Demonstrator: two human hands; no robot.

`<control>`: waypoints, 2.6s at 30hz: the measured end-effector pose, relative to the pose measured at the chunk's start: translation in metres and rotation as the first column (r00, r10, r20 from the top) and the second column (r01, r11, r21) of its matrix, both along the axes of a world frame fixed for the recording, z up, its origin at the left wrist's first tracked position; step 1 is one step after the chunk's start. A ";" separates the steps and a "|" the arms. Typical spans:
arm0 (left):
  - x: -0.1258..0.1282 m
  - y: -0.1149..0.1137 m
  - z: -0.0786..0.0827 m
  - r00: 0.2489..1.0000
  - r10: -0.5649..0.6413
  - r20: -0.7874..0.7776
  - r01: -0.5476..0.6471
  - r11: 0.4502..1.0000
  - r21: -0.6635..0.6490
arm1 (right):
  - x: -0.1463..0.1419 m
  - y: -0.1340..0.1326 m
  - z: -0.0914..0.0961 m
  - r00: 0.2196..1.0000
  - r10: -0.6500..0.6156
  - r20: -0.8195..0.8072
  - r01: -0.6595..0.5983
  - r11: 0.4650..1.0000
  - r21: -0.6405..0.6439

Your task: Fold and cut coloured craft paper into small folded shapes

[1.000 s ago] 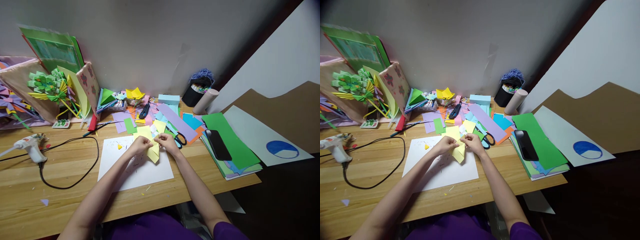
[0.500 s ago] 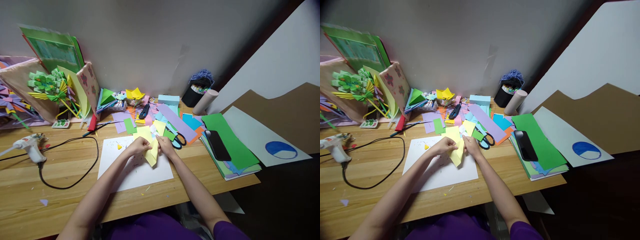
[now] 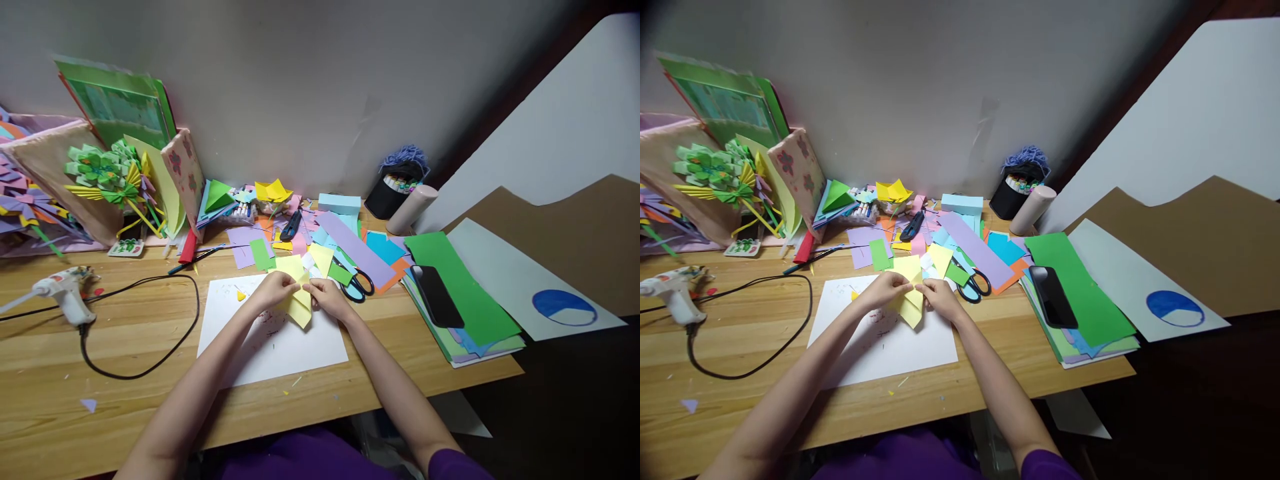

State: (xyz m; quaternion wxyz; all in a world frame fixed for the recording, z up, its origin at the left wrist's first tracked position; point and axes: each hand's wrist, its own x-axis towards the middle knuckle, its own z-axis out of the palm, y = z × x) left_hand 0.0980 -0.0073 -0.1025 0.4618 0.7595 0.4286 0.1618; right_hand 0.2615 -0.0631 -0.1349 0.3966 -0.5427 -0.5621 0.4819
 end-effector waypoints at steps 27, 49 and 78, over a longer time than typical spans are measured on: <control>-0.003 0.008 0.001 0.888 0.314 0.337 -0.302 0.949 -0.089 | 0.003 0.003 0.009 0.960 -0.280 -0.023 0.279 0.941 0.192; -0.002 -0.004 0.014 0.978 0.156 0.142 -0.156 0.988 -0.006 | 0.026 0.004 0.022 0.935 -0.354 0.007 0.343 0.909 0.237; -0.011 0.009 -0.024 0.887 0.447 -0.118 -0.375 0.845 0.382 | 0.049 0.017 -0.004 0.660 -0.725 0.199 0.578 0.658 0.483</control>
